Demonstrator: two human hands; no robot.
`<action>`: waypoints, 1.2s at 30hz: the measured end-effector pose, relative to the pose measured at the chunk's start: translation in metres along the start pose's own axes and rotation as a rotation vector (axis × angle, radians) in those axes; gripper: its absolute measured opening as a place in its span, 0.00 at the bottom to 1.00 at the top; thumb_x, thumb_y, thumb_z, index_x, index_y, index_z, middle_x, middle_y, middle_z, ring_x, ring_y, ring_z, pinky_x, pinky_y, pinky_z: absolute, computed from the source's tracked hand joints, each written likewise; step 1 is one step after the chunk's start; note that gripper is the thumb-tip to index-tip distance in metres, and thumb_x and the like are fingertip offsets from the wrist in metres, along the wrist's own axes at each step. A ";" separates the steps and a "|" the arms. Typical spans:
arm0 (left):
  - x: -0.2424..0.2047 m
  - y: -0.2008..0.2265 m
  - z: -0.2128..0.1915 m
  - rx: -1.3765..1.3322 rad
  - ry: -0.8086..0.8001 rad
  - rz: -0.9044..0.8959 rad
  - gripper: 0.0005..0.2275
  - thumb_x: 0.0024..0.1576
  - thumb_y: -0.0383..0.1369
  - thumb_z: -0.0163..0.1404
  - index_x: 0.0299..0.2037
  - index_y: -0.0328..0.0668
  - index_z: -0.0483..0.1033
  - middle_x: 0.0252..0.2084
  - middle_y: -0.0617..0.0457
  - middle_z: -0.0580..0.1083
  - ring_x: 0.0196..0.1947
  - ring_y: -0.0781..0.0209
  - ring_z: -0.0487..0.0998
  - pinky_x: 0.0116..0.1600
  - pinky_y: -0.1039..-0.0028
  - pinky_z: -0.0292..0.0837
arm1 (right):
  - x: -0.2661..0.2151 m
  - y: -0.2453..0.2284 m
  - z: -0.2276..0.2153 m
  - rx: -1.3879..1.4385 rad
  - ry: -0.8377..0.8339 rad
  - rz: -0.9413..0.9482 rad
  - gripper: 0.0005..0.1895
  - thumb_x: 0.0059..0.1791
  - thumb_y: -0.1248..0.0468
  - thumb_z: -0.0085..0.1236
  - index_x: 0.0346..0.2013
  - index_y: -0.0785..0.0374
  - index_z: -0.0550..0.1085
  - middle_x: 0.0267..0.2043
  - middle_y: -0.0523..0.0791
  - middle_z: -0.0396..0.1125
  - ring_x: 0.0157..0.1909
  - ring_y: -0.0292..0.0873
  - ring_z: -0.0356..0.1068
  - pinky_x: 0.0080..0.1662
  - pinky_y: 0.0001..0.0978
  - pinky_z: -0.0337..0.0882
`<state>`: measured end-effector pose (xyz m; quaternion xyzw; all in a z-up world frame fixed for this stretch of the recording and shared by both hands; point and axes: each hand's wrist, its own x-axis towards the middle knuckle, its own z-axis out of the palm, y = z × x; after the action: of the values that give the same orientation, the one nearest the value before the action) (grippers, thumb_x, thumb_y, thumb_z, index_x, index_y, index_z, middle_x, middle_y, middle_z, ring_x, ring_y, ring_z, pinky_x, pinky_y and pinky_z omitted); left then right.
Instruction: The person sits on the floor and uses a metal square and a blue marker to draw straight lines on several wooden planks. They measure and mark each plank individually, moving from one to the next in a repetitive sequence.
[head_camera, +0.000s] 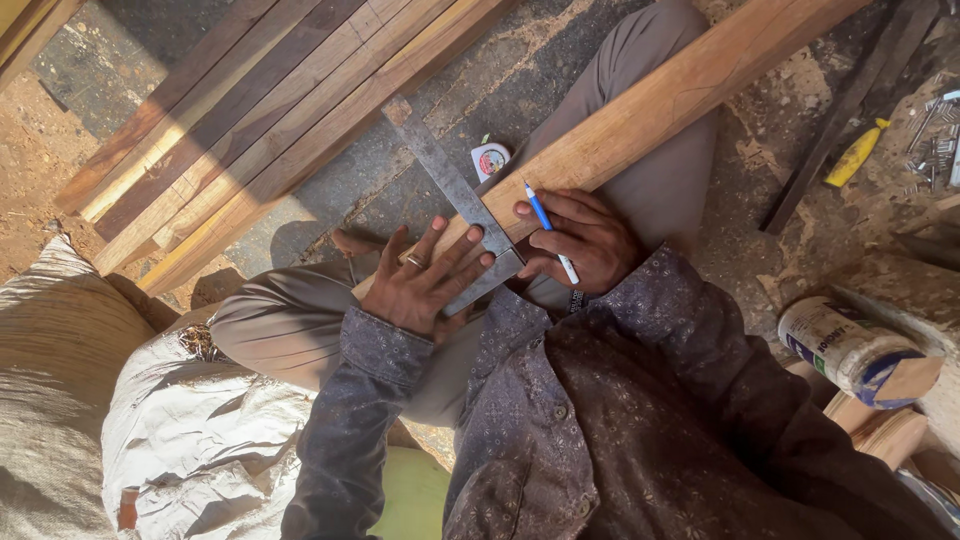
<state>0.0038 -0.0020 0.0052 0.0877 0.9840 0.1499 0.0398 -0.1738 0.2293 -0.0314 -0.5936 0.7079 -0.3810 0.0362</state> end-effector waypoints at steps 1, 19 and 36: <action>0.001 0.000 -0.001 -0.002 -0.011 0.002 0.33 0.52 0.51 0.61 0.69 0.63 0.65 0.75 0.60 0.59 0.75 0.52 0.55 0.71 0.38 0.56 | 0.001 0.000 0.000 0.004 0.013 0.003 0.19 0.46 0.54 0.73 0.40 0.63 0.75 0.64 0.48 0.69 0.69 0.52 0.64 0.64 0.50 0.68; 0.000 -0.004 0.010 -0.021 -0.032 0.061 0.36 0.49 0.47 0.63 0.70 0.61 0.67 0.76 0.59 0.59 0.76 0.50 0.54 0.79 0.50 0.42 | 0.005 0.000 -0.004 0.118 0.060 0.010 0.20 0.45 0.58 0.74 0.32 0.62 0.68 0.62 0.50 0.69 0.66 0.54 0.68 0.61 0.49 0.71; 0.002 -0.005 0.012 -0.023 0.001 0.068 0.36 0.49 0.48 0.64 0.70 0.62 0.66 0.76 0.59 0.60 0.77 0.53 0.54 0.80 0.51 0.42 | 0.005 0.000 -0.005 0.146 0.053 0.037 0.19 0.45 0.63 0.74 0.37 0.62 0.68 0.63 0.51 0.68 0.65 0.54 0.68 0.62 0.48 0.71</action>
<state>0.0020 -0.0026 -0.0079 0.1206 0.9787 0.1623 0.0350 -0.1777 0.2279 -0.0254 -0.5660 0.6899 -0.4463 0.0677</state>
